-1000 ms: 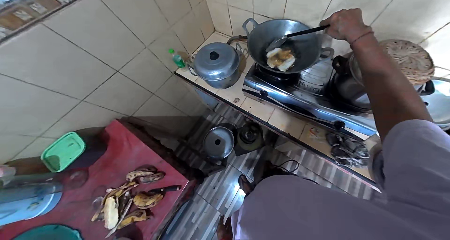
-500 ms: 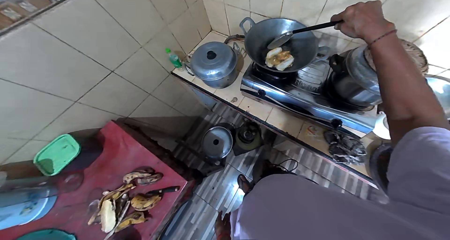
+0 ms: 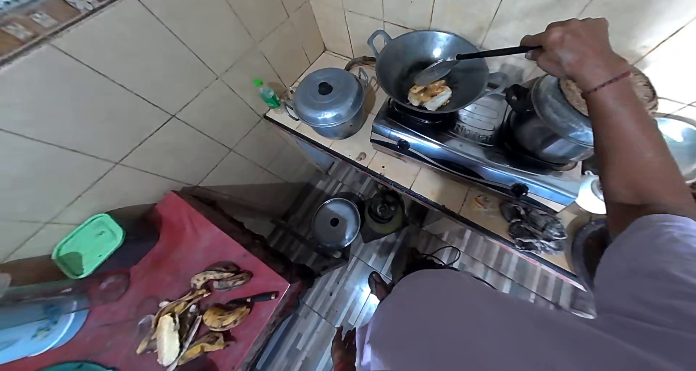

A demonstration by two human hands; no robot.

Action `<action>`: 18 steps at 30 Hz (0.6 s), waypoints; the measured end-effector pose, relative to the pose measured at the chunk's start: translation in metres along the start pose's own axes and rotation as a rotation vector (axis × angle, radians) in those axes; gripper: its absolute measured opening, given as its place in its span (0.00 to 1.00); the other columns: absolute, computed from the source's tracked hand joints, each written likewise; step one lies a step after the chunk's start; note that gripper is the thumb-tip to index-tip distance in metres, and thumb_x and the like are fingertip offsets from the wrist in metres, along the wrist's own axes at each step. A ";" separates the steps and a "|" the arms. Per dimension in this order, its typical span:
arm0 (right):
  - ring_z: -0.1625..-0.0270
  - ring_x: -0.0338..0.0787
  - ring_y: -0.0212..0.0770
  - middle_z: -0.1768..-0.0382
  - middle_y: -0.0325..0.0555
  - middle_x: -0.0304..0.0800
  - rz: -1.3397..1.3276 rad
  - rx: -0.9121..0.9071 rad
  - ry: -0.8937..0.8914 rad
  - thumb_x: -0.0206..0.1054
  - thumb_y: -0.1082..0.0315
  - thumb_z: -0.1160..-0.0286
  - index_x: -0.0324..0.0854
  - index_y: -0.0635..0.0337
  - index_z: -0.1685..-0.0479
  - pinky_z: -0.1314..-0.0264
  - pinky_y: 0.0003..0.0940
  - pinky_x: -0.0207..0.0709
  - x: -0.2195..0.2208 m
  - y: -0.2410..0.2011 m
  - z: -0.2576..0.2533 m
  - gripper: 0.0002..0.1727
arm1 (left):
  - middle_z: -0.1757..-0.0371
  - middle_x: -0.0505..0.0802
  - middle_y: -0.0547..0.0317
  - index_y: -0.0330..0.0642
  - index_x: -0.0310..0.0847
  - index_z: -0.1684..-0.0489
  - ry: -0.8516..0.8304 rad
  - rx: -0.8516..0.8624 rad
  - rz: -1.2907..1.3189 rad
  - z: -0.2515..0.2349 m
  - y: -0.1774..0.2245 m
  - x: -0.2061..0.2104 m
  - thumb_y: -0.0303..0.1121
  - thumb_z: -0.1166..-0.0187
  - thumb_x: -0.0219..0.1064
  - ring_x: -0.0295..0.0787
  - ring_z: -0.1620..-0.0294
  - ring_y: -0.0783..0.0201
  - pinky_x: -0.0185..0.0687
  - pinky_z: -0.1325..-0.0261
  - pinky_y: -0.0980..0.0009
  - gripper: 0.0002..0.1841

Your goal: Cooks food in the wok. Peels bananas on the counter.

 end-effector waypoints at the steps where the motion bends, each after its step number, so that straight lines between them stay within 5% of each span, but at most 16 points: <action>1: 0.42 0.85 0.84 0.45 0.77 0.88 0.000 -0.004 0.006 0.61 0.65 0.13 0.88 0.53 0.34 0.50 0.84 0.69 0.002 -0.002 0.000 0.16 | 0.26 0.74 0.35 0.35 0.56 0.15 -0.002 -0.004 0.005 0.000 0.000 0.001 0.39 0.06 0.45 0.78 0.46 0.54 0.77 0.41 0.58 0.25; 10: 0.41 0.86 0.82 0.43 0.76 0.87 0.009 0.010 -0.052 0.59 0.66 0.14 0.87 0.57 0.35 0.48 0.81 0.72 0.044 -0.019 -0.027 0.17 | 0.28 0.76 0.37 0.34 0.58 0.17 0.004 0.003 -0.001 0.011 -0.001 0.002 0.40 0.06 0.46 0.78 0.47 0.56 0.77 0.43 0.59 0.25; 18: 0.40 0.85 0.84 0.44 0.79 0.87 -0.038 0.043 0.004 0.59 0.66 0.13 0.86 0.58 0.34 0.48 0.84 0.70 0.019 -0.020 -0.018 0.17 | 0.26 0.75 0.36 0.34 0.58 0.16 0.013 -0.015 -0.017 0.008 -0.005 -0.001 0.40 0.07 0.46 0.78 0.45 0.54 0.76 0.42 0.57 0.26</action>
Point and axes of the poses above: each hand's wrist, its own z-axis away from the middle knuckle, its own x-axis out of the palm, y = z × x, the point moved 9 cm from there along -z, towards the middle knuckle
